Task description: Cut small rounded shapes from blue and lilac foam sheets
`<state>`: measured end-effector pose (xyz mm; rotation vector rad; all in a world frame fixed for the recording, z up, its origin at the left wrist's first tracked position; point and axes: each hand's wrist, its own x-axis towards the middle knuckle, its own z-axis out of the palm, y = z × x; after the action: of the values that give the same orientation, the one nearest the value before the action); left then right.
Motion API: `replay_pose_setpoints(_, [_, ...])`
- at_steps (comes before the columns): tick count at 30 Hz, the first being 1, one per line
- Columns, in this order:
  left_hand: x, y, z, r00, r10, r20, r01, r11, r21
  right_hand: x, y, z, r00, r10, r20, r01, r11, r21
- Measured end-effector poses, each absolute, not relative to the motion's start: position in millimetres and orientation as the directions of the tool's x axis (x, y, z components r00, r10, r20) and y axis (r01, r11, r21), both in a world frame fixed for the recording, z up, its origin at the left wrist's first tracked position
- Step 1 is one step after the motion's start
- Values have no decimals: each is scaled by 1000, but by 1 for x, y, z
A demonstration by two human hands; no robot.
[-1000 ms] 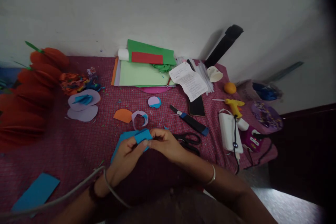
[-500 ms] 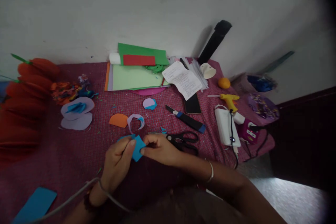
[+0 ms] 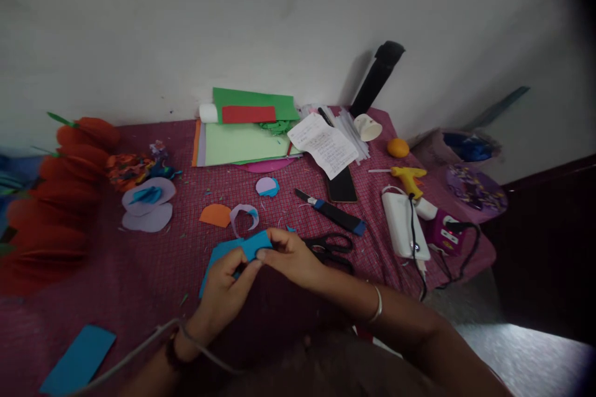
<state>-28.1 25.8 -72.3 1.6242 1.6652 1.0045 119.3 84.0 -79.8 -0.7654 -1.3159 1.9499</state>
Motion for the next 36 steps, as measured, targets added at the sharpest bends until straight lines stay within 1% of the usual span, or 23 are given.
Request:
replay_pose_setpoints(3, [-29,25,-68,16,992,125,571,-112,814,121,84,-77,-616,781,-103,-186,-271,-944])
replay_pose_setpoints(6, [-41,34,-51,145,980,140,584,-199,787,130,99,-72,-537,838,-99,-168,-221,-961])
replay_pose_setpoints(7, [-47,41,-42,157,978,137,597,-205,775,135,108,-70,-511,853,-108,-141,-207,-968])
replay_pose_setpoints(8, [-53,51,-34,162,975,151,625,-220,749,141,118,-68,-500,858,-121,-95,-193,-977])
replay_pose_setpoints(9, [-58,62,-28,157,965,211,659,-262,705,148,128,-67,-485,865,-129,-22,-160,-987])
replay_pose_setpoints(10, [-61,76,-23,181,950,253,693,-306,653,154,138,-67,-467,874,-132,70,-113,-991])
replay_pose_setpoints(11, [-63,91,-20,234,936,264,716,-350,604,160,147,-67,-450,884,-129,171,-56,-984])
replay_pose_setpoints(14, [-61,137,-30,373,897,238,757,-443,481,172,163,-75,-424,898,-119,404,70,-912])
replay_pose_setpoints(16, [-57,162,-45,424,886,185,783,-462,416,175,164,-82,-431,895,-116,470,113,-876])
replay_pose_setpoints(19, [-52,184,-69,470,874,121,809,-482,337,174,162,-89,-461,884,-75,522,201,-829])
replay_pose_setpoints(21, [-52,191,-80,485,869,100,812,-489,318,173,161,-90,-475,879,-41,557,264,-787])
replay_pose_setpoints(23, [-53,194,-86,494,866,84,810,-493,319,173,162,-90,-484,874,-29,578,295,-761])
replay_pose_setpoints(28, [-54,196,-88,486,871,76,815,-483,320,175,163,-91,-495,867,-50,588,292,-754])
replay_pose_setpoints(34, [-48,198,-85,491,870,45,832,-484,270,176,163,-92,-496,867,-40,569,290,-770])
replay_pose_setpoints(36, [-48,199,-86,472,880,45,840,-465,278,176,163,-91,-491,870,-45,566,280,-775])
